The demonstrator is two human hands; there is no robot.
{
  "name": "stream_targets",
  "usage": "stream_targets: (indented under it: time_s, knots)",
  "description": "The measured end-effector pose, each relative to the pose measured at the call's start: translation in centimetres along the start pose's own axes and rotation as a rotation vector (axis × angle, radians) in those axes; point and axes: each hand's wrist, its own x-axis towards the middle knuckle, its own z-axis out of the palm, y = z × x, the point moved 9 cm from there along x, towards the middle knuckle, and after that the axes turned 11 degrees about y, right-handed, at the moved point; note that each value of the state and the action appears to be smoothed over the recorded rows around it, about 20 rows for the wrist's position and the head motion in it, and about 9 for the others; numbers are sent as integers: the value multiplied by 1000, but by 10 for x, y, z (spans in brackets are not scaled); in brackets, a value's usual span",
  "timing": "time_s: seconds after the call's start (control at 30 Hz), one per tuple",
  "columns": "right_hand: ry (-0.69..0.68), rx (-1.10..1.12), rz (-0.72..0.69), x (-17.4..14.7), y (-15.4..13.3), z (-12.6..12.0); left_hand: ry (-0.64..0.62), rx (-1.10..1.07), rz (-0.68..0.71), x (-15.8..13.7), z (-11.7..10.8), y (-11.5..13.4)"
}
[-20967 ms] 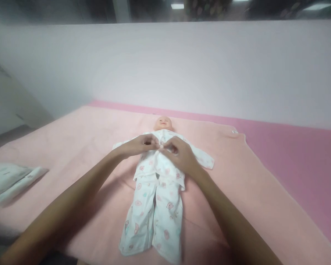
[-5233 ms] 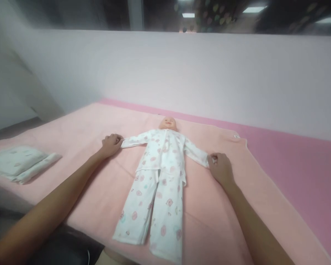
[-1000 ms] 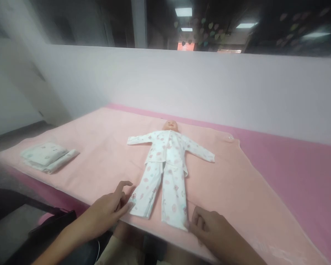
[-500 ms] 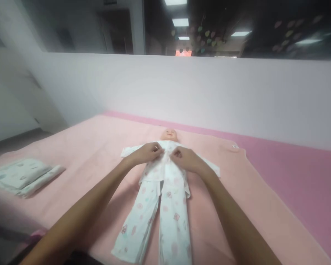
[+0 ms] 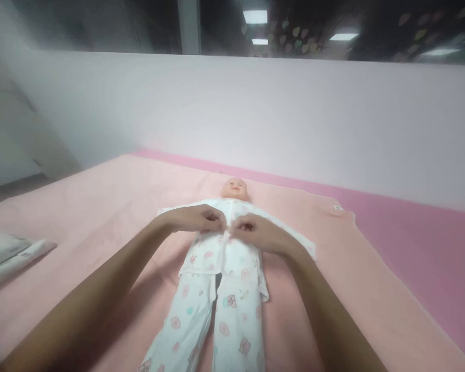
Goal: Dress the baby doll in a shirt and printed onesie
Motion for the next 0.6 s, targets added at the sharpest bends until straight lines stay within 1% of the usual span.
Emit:
stream_targets:
  time_s: [0.1,0.2,0.33,0.47,0.6]
  knots:
    - [24,34,18,-1,3,-1,17,-5,6,-1,0,2]
    - [46,47,15,-2,3,-2,57,99,22,-4,-2,6]
    - [11,102,19,-3,3,-1,80,198,3,-6,-2,9]
    - [-7,165,40,-3,5,-1,63,183,12,-7,-1,11]
    - [-14,172,16,-3,3,1,14,176,48,-6,0,10]
